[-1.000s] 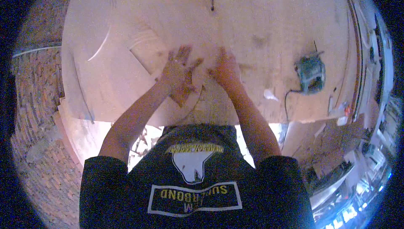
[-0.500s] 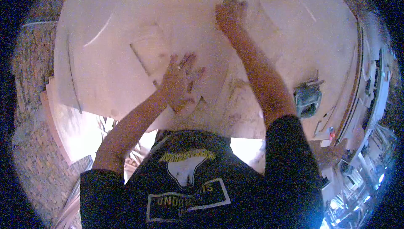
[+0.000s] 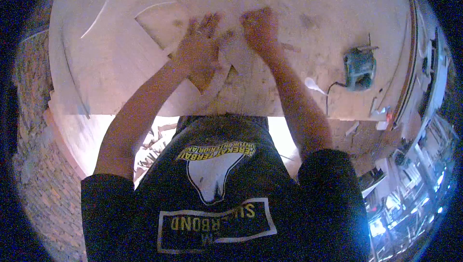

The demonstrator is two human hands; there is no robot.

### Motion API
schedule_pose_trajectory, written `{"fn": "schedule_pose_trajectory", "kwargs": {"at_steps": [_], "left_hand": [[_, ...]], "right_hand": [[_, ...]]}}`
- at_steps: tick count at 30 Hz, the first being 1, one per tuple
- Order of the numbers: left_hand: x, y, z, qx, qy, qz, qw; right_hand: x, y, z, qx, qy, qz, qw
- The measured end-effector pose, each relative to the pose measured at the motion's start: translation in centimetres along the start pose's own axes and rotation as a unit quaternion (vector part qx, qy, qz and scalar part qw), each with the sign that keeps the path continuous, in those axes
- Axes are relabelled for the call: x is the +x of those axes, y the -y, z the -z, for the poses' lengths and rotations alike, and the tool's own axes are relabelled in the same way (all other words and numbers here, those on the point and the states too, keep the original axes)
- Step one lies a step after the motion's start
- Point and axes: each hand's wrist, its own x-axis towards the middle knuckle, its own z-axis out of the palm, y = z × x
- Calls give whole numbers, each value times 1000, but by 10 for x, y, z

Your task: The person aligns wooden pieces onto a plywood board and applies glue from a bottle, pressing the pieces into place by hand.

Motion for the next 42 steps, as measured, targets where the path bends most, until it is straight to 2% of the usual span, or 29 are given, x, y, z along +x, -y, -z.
{"fn": "schedule_pose_trajectory", "kwargs": {"at_steps": [3,7,16,19,21,25,27,31,33,36,39,42], "left_hand": [[7,8,-13,45,-3,-6,999],[7,10,-21,58,-23,-2,998],[14,13,-27,84,-61,-5,995],[16,8,-21,79,-51,13,995],[20,6,-12,71,-49,19,996],[44,-1,5,108,33,32,993],[61,1,4,102,50,20,993],[75,6,1,90,29,6,995],[79,8,-3,99,35,1,994],[108,48,-77,89,-83,-13,992],[84,10,-2,72,65,24,995],[76,-16,38,92,141,56,984]], "right_hand": [[-64,40,8,73,2,-80,994],[-107,54,-2,128,-67,-150,978],[-130,68,-27,161,-95,-150,971],[-123,76,-25,35,-125,-76,989],[-126,77,-25,-8,-103,-65,993],[-148,78,-27,-97,-61,-28,993],[-161,87,-27,-119,-22,-51,991],[-168,87,-28,-153,25,-65,986],[-164,88,-26,-144,12,-82,986],[-160,98,-25,-149,39,-95,983],[-168,100,-27,-125,33,-74,989],[-166,92,-26,-134,31,-88,986]]}}
